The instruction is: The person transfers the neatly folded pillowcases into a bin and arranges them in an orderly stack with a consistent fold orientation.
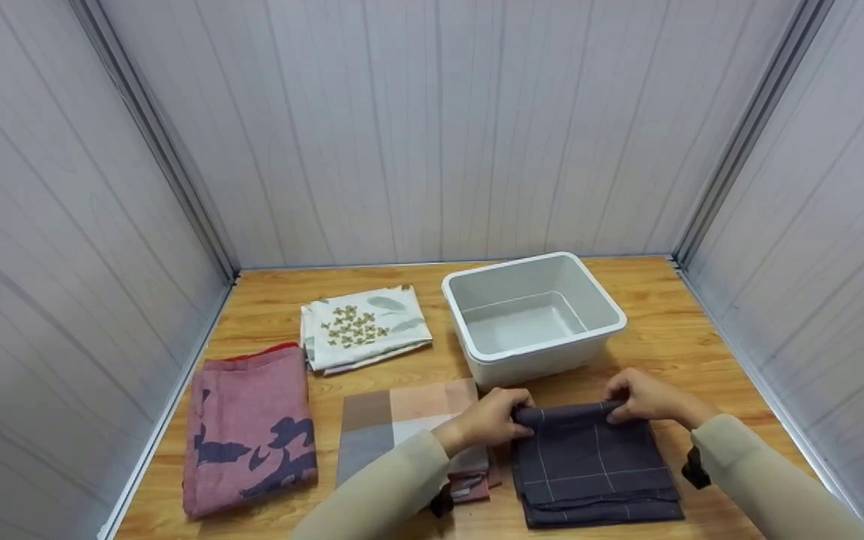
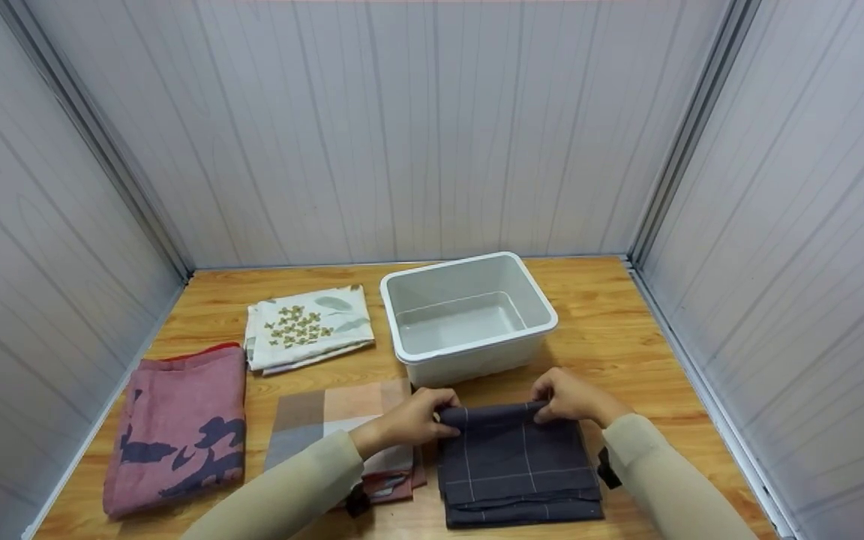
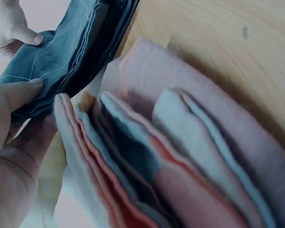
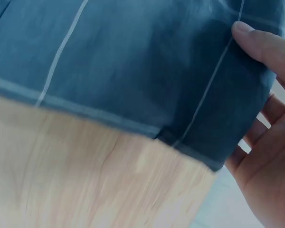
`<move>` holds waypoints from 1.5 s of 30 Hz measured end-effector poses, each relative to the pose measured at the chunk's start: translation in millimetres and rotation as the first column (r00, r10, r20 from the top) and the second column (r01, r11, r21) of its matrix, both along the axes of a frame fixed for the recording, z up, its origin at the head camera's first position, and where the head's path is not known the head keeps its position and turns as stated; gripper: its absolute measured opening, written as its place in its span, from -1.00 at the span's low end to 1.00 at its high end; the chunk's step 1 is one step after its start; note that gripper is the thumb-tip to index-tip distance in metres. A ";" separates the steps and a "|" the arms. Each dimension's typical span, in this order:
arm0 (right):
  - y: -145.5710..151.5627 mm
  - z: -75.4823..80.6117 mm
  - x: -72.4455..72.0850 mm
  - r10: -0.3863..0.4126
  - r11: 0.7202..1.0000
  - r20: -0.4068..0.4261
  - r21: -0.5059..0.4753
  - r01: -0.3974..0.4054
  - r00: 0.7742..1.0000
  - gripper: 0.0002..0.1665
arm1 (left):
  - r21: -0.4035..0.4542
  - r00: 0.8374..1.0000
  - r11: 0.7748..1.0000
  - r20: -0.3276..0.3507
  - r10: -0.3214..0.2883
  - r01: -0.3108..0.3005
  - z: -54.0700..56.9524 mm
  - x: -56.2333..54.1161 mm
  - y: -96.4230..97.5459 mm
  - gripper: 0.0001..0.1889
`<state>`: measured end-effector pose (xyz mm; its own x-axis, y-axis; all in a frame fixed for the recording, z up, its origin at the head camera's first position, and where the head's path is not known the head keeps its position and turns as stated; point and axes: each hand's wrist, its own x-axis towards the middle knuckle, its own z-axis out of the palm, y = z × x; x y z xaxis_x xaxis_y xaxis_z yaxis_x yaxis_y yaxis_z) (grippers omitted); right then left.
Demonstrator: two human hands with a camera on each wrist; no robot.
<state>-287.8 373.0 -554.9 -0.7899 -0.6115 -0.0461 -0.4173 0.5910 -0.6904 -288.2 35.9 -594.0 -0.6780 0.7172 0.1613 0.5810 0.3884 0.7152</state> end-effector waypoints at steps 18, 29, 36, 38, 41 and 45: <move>42.2 -10.5 5.0 -0.106 0.992 0.227 -0.041 0.118 0.968 -0.78 | 0.032 1.000 0.999 0.024 0.001 -0.002 1.1 1.6 -8.2 -0.77; 43.8 2.8 0.6 -0.118 0.978 0.213 -0.142 0.150 0.970 -0.75 | 0.095 1.000 0.995 0.023 0.020 -0.022 12.8 7.8 -15.4 -0.77; 42.9 10.5 -1.6 -0.182 0.959 0.234 -0.172 0.225 0.955 -0.70 | 0.142 0.999 0.990 0.034 0.004 -0.009 25.9 12.7 -18.4 -0.76; 42.4 13.1 -2.1 -0.201 0.950 0.234 -0.189 0.247 0.951 -0.68 | 0.146 1.000 0.989 0.030 0.003 -0.008 29.9 13.4 -19.9 -0.76; 41.3 16.6 -2.2 -0.225 0.937 0.232 -0.215 0.275 0.947 -0.70 | 0.149 1.000 0.989 0.030 0.004 -0.008 33.0 13.4 -22.6 -0.76; 39.8 21.0 -1.8 -0.228 0.926 0.254 -0.243 0.290 0.940 -0.75 | 0.162 0.999 0.987 0.037 0.001 -0.007 35.0 13.1 -26.1 -0.76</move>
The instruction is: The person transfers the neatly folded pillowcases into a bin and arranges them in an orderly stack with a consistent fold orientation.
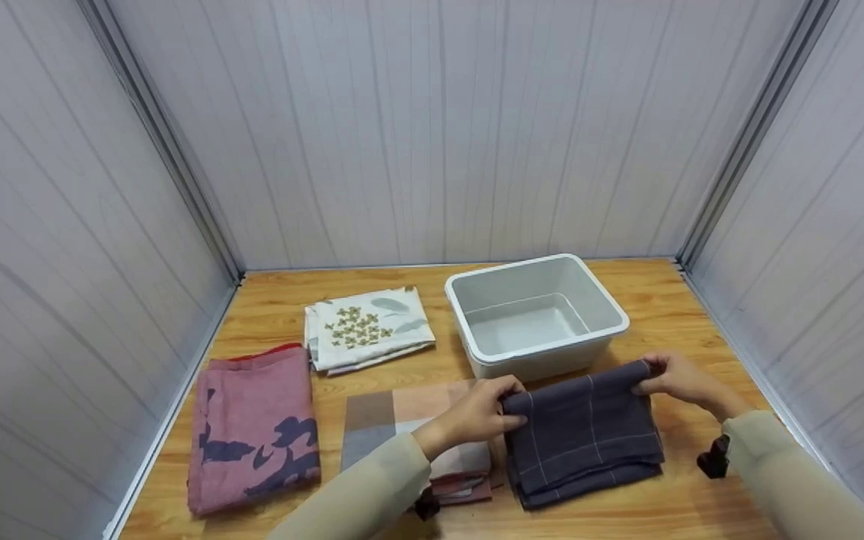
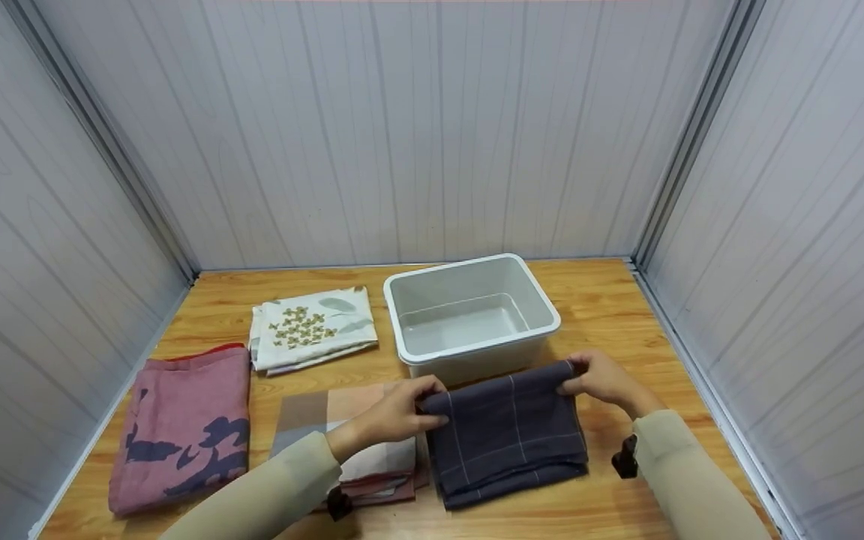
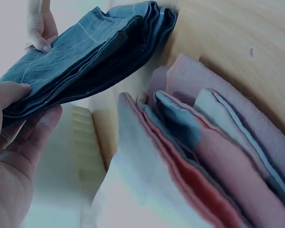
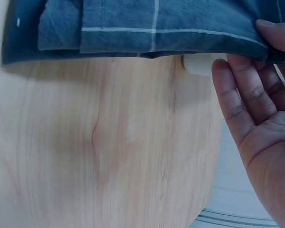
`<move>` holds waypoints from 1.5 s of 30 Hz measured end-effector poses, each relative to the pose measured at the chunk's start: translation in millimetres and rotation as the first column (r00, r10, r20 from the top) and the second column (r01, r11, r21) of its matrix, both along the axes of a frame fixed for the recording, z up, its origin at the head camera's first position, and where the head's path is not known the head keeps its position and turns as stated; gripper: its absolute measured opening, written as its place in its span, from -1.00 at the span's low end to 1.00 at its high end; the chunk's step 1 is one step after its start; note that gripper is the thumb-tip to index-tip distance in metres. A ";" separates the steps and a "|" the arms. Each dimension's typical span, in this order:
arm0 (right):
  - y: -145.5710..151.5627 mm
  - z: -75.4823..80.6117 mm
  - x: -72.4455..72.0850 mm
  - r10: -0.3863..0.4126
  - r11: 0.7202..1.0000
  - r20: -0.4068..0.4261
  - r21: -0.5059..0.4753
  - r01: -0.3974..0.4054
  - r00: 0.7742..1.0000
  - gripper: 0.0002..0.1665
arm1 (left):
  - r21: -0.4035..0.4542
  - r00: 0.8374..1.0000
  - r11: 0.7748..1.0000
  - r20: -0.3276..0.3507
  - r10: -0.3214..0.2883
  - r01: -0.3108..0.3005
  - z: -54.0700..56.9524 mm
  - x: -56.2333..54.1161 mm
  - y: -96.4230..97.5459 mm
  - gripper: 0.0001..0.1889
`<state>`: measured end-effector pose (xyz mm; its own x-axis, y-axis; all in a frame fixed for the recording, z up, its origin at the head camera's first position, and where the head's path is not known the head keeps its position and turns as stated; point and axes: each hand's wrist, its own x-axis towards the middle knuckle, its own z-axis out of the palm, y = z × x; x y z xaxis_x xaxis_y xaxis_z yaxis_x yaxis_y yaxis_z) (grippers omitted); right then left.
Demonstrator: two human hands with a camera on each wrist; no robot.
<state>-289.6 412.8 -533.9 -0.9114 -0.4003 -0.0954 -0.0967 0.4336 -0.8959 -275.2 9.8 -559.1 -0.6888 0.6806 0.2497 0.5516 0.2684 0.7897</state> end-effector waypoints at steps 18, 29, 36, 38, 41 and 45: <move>-10.3 26.3 -0.7 0.076 0.977 0.041 -0.202 -0.066 0.996 -0.73 | 0.155 0.999 0.988 0.052 0.015 -0.022 28.7 -1.8 -12.7 -0.80; -18.4 39.8 -4.3 0.162 0.936 -0.003 -0.317 -0.155 0.987 -0.58 | 0.262 0.991 0.964 0.130 0.016 -0.050 43.9 -6.0 -15.4 -0.81; -24.1 53.2 -6.8 0.162 0.926 0.017 -0.348 -0.146 0.987 -0.58 | 0.285 0.989 0.953 0.129 0.071 -0.106 58.5 -10.1 -17.5 -0.78; -26.0 56.6 -7.7 0.155 0.928 0.018 -0.345 -0.139 0.988 -0.61 | 0.288 0.988 0.950 0.131 0.083 -0.118 62.6 -11.3 -18.4 -0.78; -29.3 61.5 -9.3 0.135 0.935 0.019 -0.334 -0.121 0.991 -0.65 | 0.296 0.987 0.946 0.129 0.095 -0.130 68.0 -13.7 -19.7 -0.79; -34.7 67.2 -11.9 0.094 0.949 0.008 -0.302 -0.087 0.996 -0.69 | 0.314 0.985 0.938 0.133 0.110 -0.147 73.3 -18.5 -20.2 -0.80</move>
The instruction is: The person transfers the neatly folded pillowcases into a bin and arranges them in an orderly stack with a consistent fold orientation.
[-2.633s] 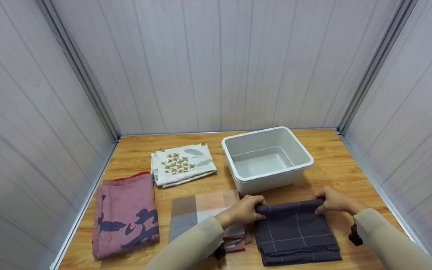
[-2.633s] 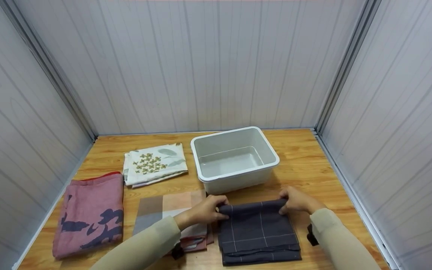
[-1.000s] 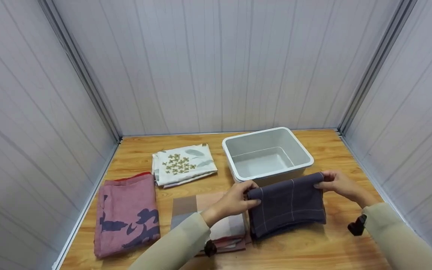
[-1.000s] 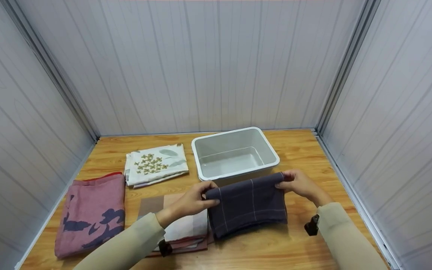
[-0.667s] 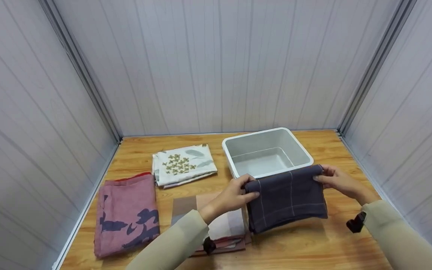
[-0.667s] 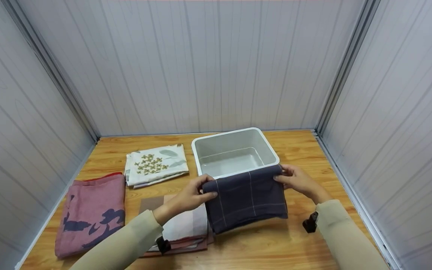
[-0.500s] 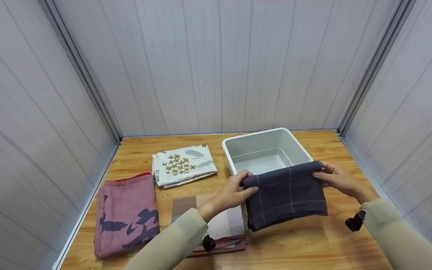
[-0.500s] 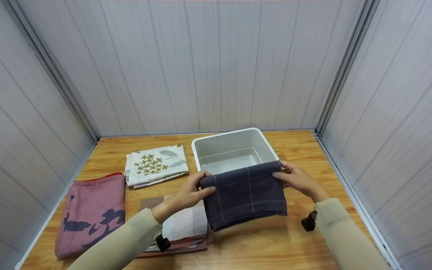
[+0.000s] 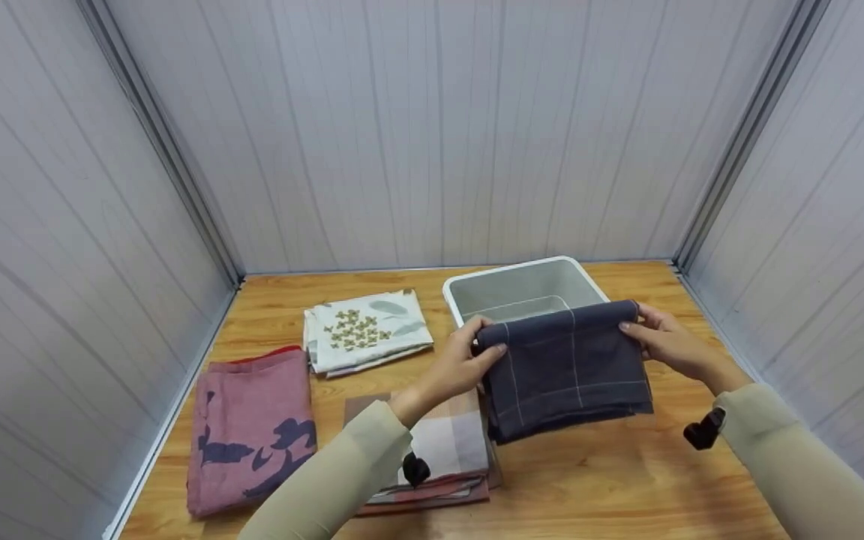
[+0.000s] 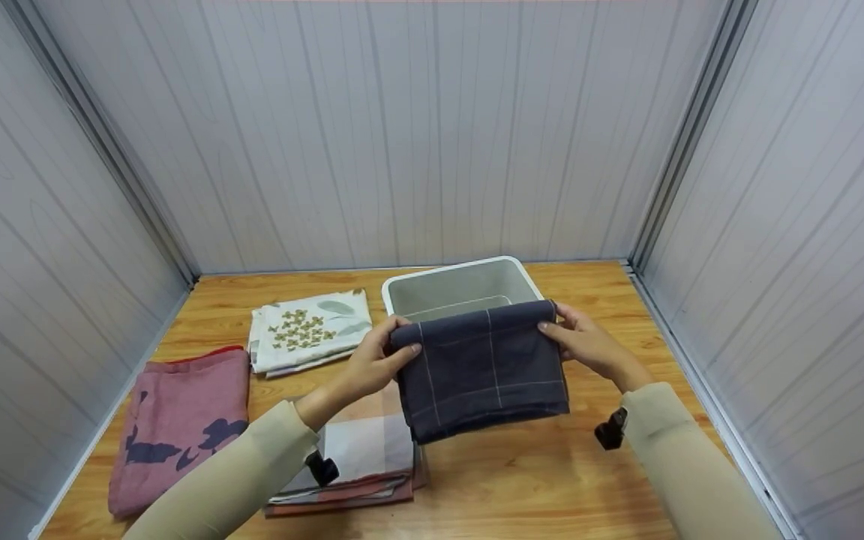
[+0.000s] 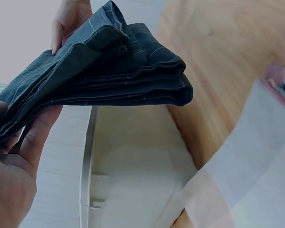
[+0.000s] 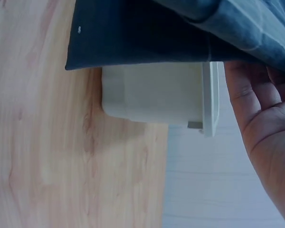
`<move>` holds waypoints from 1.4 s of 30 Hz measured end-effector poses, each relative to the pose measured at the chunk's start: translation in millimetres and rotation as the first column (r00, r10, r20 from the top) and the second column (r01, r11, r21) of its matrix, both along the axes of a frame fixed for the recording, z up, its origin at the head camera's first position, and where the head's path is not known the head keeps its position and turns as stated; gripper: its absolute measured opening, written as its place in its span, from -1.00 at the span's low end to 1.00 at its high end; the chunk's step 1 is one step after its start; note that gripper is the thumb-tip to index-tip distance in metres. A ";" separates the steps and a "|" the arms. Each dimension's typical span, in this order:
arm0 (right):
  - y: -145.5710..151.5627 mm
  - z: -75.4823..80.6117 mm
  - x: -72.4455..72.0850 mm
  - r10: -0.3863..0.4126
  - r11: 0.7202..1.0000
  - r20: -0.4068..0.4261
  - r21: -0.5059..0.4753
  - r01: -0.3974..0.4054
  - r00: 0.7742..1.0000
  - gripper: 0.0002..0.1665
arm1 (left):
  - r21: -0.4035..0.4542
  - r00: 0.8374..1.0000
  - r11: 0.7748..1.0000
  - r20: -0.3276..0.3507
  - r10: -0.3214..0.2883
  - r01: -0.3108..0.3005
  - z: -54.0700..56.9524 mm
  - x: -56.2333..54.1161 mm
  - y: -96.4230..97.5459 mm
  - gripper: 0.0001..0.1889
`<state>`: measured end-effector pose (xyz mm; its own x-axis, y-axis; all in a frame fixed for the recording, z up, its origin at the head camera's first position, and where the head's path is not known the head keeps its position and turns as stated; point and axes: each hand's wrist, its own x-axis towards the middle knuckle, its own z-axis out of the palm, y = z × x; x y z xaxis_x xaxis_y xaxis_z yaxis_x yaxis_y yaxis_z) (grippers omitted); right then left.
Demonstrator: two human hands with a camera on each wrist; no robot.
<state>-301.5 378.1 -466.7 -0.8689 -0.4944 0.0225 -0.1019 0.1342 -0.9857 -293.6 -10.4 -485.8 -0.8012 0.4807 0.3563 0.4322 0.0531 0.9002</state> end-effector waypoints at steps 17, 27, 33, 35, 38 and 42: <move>-25.2 10.7 -12.8 -0.137 0.991 0.078 0.018 0.136 0.987 -0.42 | 0.130 0.976 0.990 0.216 0.028 -0.058 11.2 -24.3 -2.0 -0.82; -34.0 13.9 -19.2 -0.117 0.992 0.179 0.066 0.107 0.977 -0.23 | 0.123 0.956 0.985 0.283 0.080 -0.118 12.4 -30.1 3.0 -0.85; -38.7 18.5 -18.3 -0.094 0.985 0.148 0.160 0.070 0.984 0.06 | 0.074 0.934 0.983 0.331 0.134 -0.167 14.4 -33.6 1.3 -0.84; -39.6 20.6 -18.4 -0.077 0.985 0.149 0.166 0.052 0.986 0.14 | 0.057 0.926 0.982 0.347 0.151 -0.181 17.0 -34.1 -0.1 -0.83; -41.1 24.9 -18.7 -0.067 0.988 0.159 0.150 0.043 0.985 0.23 | 0.031 0.914 0.980 0.367 0.174 -0.199 20.8 -35.1 -2.2 -0.81; -43.9 30.8 -21.1 -0.097 0.989 0.162 0.128 0.077 0.982 0.21 | 0.008 0.887 0.973 0.413 0.206 -0.230 24.4 -37.9 -3.6 -0.79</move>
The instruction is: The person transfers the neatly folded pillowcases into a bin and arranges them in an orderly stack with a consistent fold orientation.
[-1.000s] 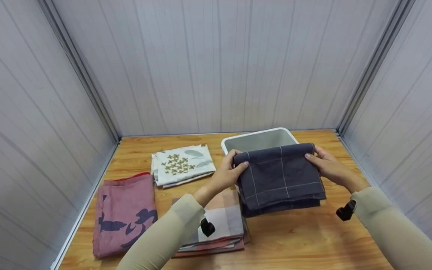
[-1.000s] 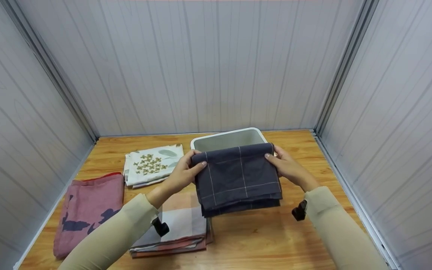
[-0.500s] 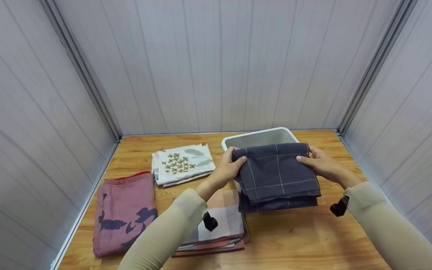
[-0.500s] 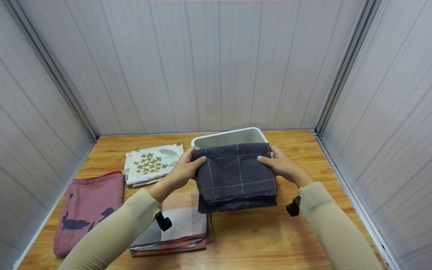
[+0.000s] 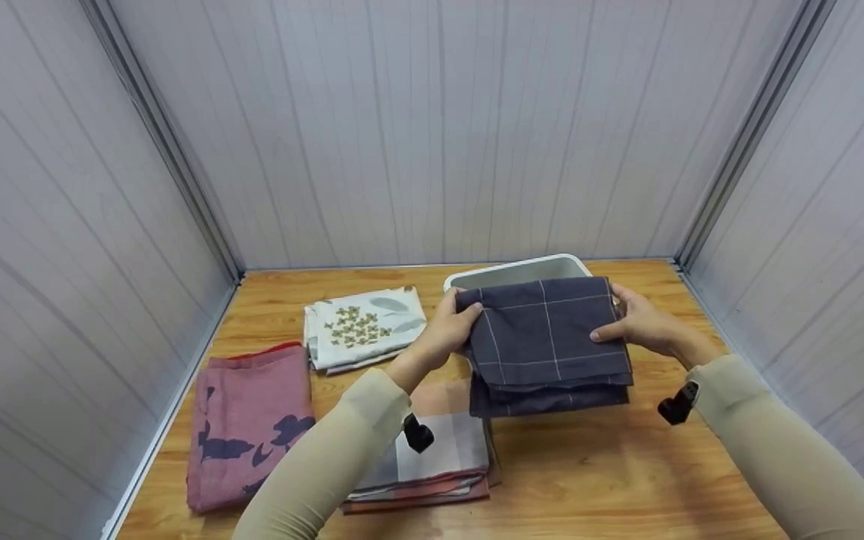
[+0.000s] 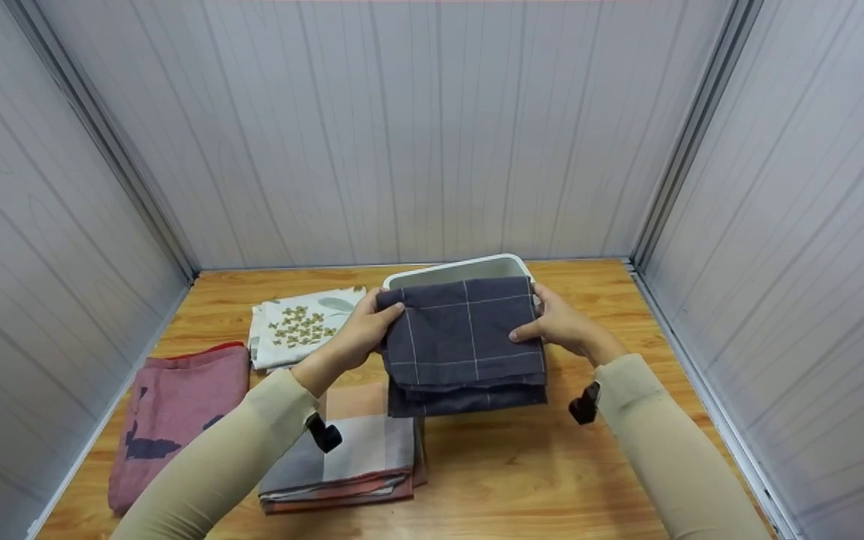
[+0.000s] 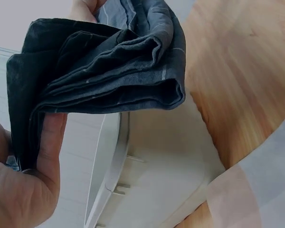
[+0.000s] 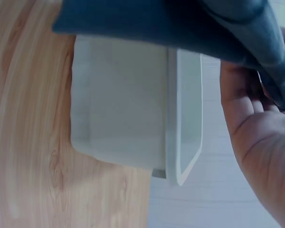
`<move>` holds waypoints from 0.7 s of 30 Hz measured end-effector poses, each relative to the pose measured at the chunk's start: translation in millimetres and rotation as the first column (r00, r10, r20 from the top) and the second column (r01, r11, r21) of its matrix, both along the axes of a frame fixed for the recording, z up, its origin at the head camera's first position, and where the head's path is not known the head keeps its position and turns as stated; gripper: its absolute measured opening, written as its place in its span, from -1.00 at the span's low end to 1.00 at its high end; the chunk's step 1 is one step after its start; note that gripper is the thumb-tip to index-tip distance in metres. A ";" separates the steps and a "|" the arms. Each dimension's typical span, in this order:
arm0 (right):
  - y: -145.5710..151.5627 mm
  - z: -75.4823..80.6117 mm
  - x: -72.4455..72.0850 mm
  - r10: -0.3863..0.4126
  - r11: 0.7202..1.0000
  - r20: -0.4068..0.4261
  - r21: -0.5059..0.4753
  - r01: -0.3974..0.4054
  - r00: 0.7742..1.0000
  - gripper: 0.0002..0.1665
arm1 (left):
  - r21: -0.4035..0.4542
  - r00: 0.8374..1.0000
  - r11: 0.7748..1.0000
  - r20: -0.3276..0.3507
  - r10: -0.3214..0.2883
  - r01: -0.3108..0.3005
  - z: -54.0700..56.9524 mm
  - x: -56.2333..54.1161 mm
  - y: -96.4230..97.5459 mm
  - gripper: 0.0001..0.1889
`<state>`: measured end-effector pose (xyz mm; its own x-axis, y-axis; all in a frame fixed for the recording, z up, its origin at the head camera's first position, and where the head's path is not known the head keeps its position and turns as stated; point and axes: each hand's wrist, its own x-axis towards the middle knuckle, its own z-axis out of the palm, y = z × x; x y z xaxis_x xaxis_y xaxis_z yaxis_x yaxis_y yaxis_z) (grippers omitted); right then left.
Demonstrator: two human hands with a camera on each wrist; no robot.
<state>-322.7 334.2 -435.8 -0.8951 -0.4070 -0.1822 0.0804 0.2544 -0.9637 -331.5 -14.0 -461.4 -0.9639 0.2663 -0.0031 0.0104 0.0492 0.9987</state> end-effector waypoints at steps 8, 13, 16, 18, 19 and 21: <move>-11.1 8.0 -7.8 -0.172 0.984 0.005 -0.044 0.172 0.985 -0.48 | 0.098 0.980 0.991 0.185 0.068 -0.087 7.2 -7.3 -2.0 -0.58; -15.7 12.1 -13.6 -0.233 0.972 0.012 -0.027 0.233 0.972 -0.44 | 0.169 0.971 0.979 0.224 0.078 -0.118 11.9 -12.2 -3.6 -0.34; -16.5 14.6 -17.8 -0.241 0.970 0.001 -0.015 0.241 0.971 -0.47 | 0.189 0.971 0.974 0.226 0.080 -0.125 15.1 -14.1 -3.4 -0.25; -16.2 16.6 -20.2 -0.234 0.972 -0.020 -0.002 0.234 0.972 -0.55 | 0.191 0.971 0.972 0.220 0.090 -0.134 16.8 -15.9 -2.7 -0.21; -16.0 17.9 -21.3 -0.227 0.974 -0.032 0.006 0.227 0.973 -0.58 | 0.191 0.972 0.972 0.217 0.096 -0.138 17.5 -16.9 -2.2 -0.20; -15.6 20.9 -23.5 -0.215 0.976 -0.057 0.030 0.217 0.975 -0.63 | 0.188 0.971 0.970 0.209 0.113 -0.154 19.6 -18.8 -0.9 -0.18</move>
<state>-346.2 318.6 -414.9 -0.9699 -0.1969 -0.1430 0.0864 0.2708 -0.9587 -350.4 -14.9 -441.8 -0.9766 0.1498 -0.1542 -0.1785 -0.1656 0.9699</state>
